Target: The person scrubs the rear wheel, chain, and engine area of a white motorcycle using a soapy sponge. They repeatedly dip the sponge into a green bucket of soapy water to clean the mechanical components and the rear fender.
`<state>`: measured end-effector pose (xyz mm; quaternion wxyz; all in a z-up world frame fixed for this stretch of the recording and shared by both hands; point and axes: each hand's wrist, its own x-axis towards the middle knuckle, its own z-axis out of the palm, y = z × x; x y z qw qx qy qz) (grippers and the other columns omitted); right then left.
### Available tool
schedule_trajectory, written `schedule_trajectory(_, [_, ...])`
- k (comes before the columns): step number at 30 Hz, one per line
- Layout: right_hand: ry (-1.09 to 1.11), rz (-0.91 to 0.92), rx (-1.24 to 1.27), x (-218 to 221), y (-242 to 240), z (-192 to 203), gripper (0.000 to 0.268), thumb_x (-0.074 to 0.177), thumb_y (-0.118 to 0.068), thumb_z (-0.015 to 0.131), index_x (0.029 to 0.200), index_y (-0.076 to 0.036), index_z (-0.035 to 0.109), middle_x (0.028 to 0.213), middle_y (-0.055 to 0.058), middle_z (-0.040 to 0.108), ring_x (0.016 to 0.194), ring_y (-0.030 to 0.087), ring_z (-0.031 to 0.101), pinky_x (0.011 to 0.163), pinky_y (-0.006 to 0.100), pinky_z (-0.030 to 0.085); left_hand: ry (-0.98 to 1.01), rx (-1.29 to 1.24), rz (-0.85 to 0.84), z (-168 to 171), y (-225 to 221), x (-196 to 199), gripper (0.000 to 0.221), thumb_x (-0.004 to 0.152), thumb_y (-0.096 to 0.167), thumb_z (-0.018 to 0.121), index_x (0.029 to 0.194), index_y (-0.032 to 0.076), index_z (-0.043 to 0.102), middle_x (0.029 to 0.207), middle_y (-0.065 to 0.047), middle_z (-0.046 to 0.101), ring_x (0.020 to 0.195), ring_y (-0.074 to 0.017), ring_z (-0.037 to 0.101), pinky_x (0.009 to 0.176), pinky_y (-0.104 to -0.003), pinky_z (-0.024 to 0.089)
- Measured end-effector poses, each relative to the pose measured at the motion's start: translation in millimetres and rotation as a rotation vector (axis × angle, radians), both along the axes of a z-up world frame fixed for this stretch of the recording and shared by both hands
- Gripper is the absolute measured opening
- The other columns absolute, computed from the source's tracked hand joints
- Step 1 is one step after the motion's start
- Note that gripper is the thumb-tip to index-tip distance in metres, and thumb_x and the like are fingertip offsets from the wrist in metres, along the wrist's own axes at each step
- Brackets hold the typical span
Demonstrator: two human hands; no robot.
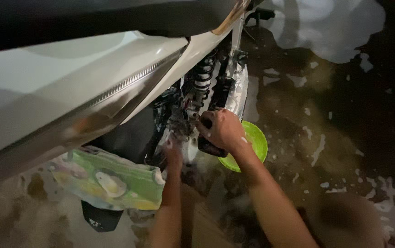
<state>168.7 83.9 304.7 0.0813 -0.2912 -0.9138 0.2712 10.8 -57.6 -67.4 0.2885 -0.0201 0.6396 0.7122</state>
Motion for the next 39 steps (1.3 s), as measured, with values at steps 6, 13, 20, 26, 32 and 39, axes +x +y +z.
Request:
schedule_trajectory(6, [0.034, -0.028, 0.042, 2, -2, 2, 0.032, 0.087, -0.038, 0.072, 0.102, -0.012, 0.08, 0.093, 0.017, 0.076, 0.083, 0.038, 0.072, 0.076, 0.047, 0.058, 0.151, -0.154, -0.038, -5, 13, 4, 0.053, 0.121, 0.036, 0.048, 0.102, -0.012, 0.063, 0.077, -0.017, 0.034, 0.071, -0.0324, 0.026, 0.065, -0.049, 0.034])
schedule_trajectory(13, [0.01, -0.081, -0.061, 3, 4, 8, 0.033, 0.088, -0.039, 0.071, 0.102, -0.01, 0.079, 0.093, 0.016, 0.076, 0.083, 0.036, 0.073, 0.079, 0.046, 0.058, -0.116, -0.318, -0.308, -20, 31, -27, 0.04, 0.111, 0.035, 0.05, 0.138, 0.006, 0.058, 0.128, -0.006, 0.059, 0.106, -0.0198, 0.057, 0.094, -0.041, 0.047])
schedule_trajectory(20, [-0.214, 0.003, -0.011, -7, 14, -1, 0.039, 0.091, -0.048, 0.069, 0.105, -0.012, 0.077, 0.091, 0.017, 0.075, 0.087, 0.035, 0.07, 0.085, 0.047, 0.057, 0.12, -0.131, 0.167, 17, 30, 16, 0.047, 0.114, 0.036, 0.044, 0.142, 0.001, 0.059, 0.119, -0.024, 0.062, 0.089, -0.0308, 0.051, 0.074, -0.042, 0.045])
schedule_trajectory(26, [-0.154, 0.164, 0.195, -7, 1, -13, 0.028, 0.09, -0.036, 0.067, 0.109, -0.018, 0.079, 0.095, 0.017, 0.076, 0.094, 0.033, 0.071, 0.116, 0.045, 0.043, 0.188, -0.451, 0.069, 25, 28, 18, 0.053, 0.114, 0.042, 0.042, 0.132, -0.002, 0.067, 0.111, -0.038, 0.062, 0.083, -0.0376, 0.047, 0.071, -0.046, 0.042])
schedule_trajectory(32, [0.122, 0.198, 0.358, -7, -37, -14, 0.045, 0.082, -0.047, 0.073, 0.101, -0.006, 0.076, 0.098, 0.02, 0.076, 0.1, 0.038, 0.07, 0.106, 0.051, 0.042, 0.454, -0.415, 0.13, 7, 24, 8, 0.05, 0.107, 0.041, 0.052, 0.119, -0.005, 0.067, 0.108, -0.025, 0.069, 0.089, -0.0326, 0.062, 0.079, -0.046, 0.051])
schedule_trajectory(39, [0.087, 0.164, 0.155, -3, -41, -4, 0.04, 0.089, -0.04, 0.066, 0.119, -0.014, 0.073, 0.11, 0.015, 0.076, 0.102, 0.033, 0.071, 0.107, 0.046, 0.049, 0.555, -0.231, 0.29, 93, -7, 70, 0.052, 0.109, 0.043, 0.048, 0.116, -0.003, 0.071, 0.106, -0.02, 0.072, 0.087, -0.0268, 0.066, 0.077, -0.038, 0.054])
